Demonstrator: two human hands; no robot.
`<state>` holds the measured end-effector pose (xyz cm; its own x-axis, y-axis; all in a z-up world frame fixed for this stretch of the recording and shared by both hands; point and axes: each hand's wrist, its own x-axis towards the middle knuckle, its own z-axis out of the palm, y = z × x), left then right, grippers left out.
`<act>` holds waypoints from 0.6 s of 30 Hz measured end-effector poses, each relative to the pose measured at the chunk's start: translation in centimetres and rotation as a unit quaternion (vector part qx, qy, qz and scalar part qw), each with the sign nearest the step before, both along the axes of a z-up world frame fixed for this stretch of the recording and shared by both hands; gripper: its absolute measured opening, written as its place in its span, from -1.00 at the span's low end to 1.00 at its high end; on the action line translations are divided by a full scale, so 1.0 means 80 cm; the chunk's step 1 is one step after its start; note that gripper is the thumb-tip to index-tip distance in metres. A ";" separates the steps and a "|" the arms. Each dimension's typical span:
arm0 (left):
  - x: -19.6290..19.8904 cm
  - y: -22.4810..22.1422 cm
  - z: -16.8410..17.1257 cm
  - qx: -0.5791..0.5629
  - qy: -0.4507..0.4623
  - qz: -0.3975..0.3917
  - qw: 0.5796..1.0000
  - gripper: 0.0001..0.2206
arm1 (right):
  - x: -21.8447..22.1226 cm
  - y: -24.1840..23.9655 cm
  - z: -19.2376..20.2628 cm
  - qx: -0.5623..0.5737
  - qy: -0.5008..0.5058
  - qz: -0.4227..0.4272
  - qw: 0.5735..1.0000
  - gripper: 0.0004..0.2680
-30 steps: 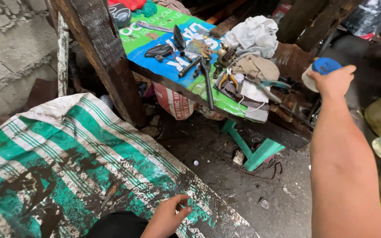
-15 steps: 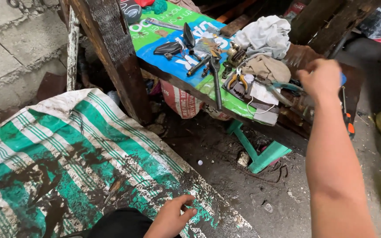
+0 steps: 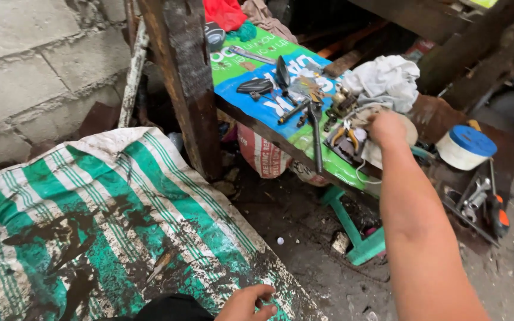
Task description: Disassembling and repairing the front headlight and fender assembly of a motorcycle using hand and power tools.
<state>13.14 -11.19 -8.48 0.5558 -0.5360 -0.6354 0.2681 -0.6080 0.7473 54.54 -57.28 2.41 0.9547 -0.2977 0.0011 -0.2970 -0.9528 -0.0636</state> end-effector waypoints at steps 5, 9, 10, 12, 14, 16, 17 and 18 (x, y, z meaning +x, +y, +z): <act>-0.005 0.006 0.003 -0.007 -0.005 0.022 1.000 -0.46 | 0.003 -0.055 0.012 0.179 -0.201 -0.100 0.958 -0.78; 0.000 0.015 0.010 -0.022 0.016 0.026 0.999 -0.45 | 0.035 -0.139 0.012 0.482 -0.421 -0.183 0.746 -0.83; 0.000 0.016 0.005 -0.022 0.018 0.023 0.999 -0.45 | 0.031 -0.152 0.022 0.480 -0.421 -0.186 0.747 -0.83; 0.000 0.016 -0.004 -0.018 -0.010 0.037 0.999 -0.46 | 0.022 -0.179 0.046 0.500 -0.457 -0.224 0.700 -0.78; 0.001 0.015 -0.013 -0.004 -0.024 0.031 0.999 -0.46 | 0.015 -0.195 0.062 0.505 -0.499 -0.158 0.687 -0.81; 0.003 0.015 -0.014 0.009 -0.042 0.027 0.999 -0.46 | 0.012 -0.204 0.084 0.508 -0.537 -0.086 0.668 -0.82; 0.004 0.016 -0.012 0.000 -0.028 0.020 0.999 -0.45 | 0.012 -0.206 0.098 0.511 -0.521 -0.094 0.678 -0.76; 0.003 0.016 -0.010 -0.010 -0.012 0.014 1.000 -0.45 | 0.013 -0.206 0.110 0.513 -0.502 -0.101 0.689 -0.62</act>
<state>13.36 -9.95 -9.25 0.5858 -0.5321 -0.6113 0.2663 -0.5860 0.7653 55.58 -73.77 11.18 0.5647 -0.7601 0.3214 0.2685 -0.1990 -0.9425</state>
